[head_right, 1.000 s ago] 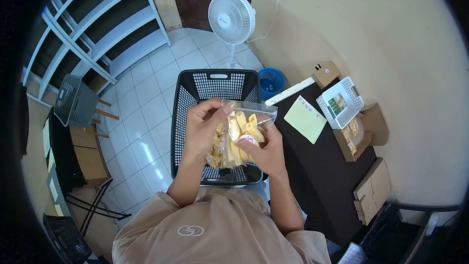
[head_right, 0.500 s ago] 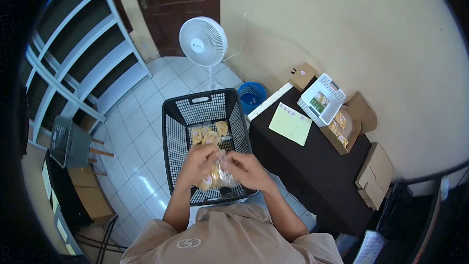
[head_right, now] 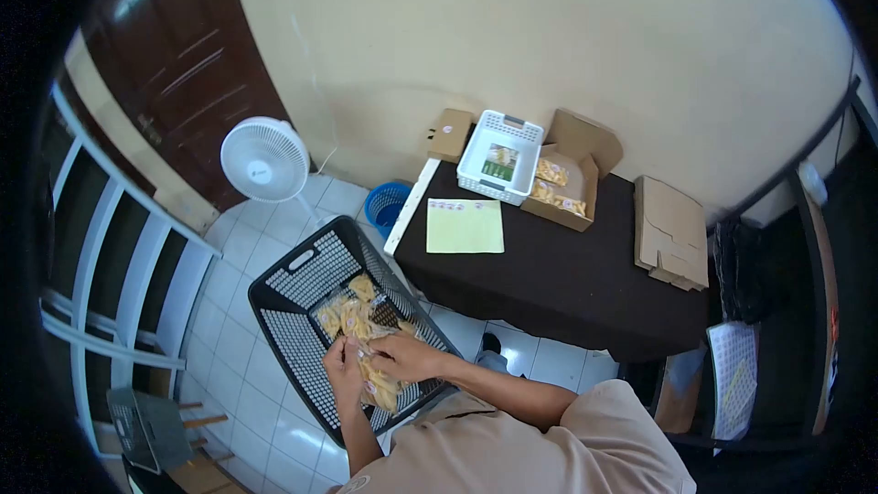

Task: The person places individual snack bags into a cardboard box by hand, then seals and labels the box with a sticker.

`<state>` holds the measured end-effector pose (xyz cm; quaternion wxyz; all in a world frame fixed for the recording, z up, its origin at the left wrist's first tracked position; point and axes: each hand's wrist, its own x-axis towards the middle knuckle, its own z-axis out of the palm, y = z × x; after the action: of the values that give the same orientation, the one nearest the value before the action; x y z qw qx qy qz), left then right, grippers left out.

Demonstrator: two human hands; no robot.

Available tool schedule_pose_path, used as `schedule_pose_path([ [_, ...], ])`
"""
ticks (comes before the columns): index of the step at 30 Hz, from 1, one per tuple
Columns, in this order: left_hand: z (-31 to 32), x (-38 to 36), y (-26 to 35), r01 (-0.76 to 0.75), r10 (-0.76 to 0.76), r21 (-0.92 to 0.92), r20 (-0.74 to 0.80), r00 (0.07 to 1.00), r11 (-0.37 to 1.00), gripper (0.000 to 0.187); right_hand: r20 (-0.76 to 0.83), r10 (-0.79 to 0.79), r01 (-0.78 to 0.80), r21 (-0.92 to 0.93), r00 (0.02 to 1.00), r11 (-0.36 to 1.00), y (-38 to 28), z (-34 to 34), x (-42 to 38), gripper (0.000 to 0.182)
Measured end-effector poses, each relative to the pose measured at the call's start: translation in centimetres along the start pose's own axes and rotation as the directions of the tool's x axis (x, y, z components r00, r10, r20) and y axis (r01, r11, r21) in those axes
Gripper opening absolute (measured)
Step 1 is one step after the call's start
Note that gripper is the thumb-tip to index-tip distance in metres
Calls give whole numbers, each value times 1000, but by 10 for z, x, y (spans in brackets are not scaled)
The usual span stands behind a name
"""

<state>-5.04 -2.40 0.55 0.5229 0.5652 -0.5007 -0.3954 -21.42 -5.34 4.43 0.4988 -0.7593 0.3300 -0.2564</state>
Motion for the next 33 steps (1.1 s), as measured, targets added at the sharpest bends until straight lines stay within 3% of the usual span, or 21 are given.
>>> schedule_pose_path([
  [9, 60, 22, -3, 89, -90, -35, -37, 995, 995, 30, -59, 75, -74, 21, 995, 997, 11, -60, -41, 21],
  [11, 74, 34, -32, 135, -135, 18, -14, 991, 991, 27, -78, 78, -76, 34, 994, 997, 12, -85, -54, 21],
  [12, 83, 43, -61, -34, 97, 230, -271, 958, 973, 25, -6, 97, -94, 219, 995, 971, 11, -101, -63, 22],
  [13, 86, 51, -76, -135, 363, 465, -446, 818, 875, 25, 71, 101, -121, 397, 992, 910, 8, -118, -74, 24],
  [14, 70, 64, -75, -37, -4, -74, -488, 873, 997, 28, 97, 136, -166, 470, 986, 867, -4, -139, -88, 26],
  [15, 59, 73, -65, 94, -340, -584, -327, 882, 806, 33, 97, 129, -160, 477, 987, 864, 6, -151, -100, 26],
  [16, 74, 79, -30, 116, -397, -564, -406, 823, 818, 34, -22, 206, -177, 430, 978, 886, 21, -160, -110, 30],
  [17, 92, 87, -17, 117, -395, -558, -408, 823, 821, 34, -143, 277, -205, 383, 950, 901, 39, -170, -119, 34],
  [18, 108, 90, -8, 101, -369, -550, -401, 839, 829, 33, -108, 423, -374, 310, 900, 874, 59, -183, -124, 31],
  [19, 122, 92, -3, 87, -344, -541, -395, 852, 836, 33, -99, 427, -378, 321, 899, 868, 73, -190, -130, 31],
  [21, 157, 97, -17, 122, -329, -622, -230, 916, 774, 32, -291, 262, -180, 279, 920, 943, 82, -205, -128, 34],
  [22, 177, 98, -24, 204, -365, -717, -75, 928, 666, 33, -239, 317, -226, 344, 918, 912, 83, -211, -127, 47],
  [23, 224, 94, 14, 212, -453, -793, -88, 887, 571, 36, -235, 319, -227, 348, 918, 910, 89, -212, -123, 47],
  [25, 282, 87, 1, 147, -452, -815, -152, 879, 560, 41, -504, 185, 85, 466, 843, 881, 110, -209, -114, 51],
  [27, 325, 75, 13, 170, -494, -897, -61, 867, 408, 33, -606, 234, -28, 329, 760, 944, 129, -237, -117, 45],
  [28, 339, 68, 17, 207, -476, -869, -37, 878, 449, 29, -676, 275, 23, 396, 684, 918, 136, -257, -117, 43],
  [29, 348, 62, 18, 241, -464, -839, -15, 886, 488, 26, -752, 244, 53, 348, 613, 936, 157, -278, -120, 45],
  [30, 348, 57, 16, 234, -473, -839, -31, 881, 491, 26, -755, 302, -9, 365, 582, 931, 156, -310, -128, 47],
  [31, 346, 52, 11, 334, -456, -693, 9, 890, 639, 24, -717, 407, 17, 504, 566, 863, 153, -342, -135, 49],
  [32, 342, 45, 5, 412, -450, -509, 54, 892, 756, 22, -753, 334, -53, 371, 568, 927, 184, -371, -144, 50],
  [33, 335, 39, 0, 409, -455, -510, 39, 890, 756, 22, -701, 333, -25, 411, 631, 911, 183, -405, -150, 46],
])
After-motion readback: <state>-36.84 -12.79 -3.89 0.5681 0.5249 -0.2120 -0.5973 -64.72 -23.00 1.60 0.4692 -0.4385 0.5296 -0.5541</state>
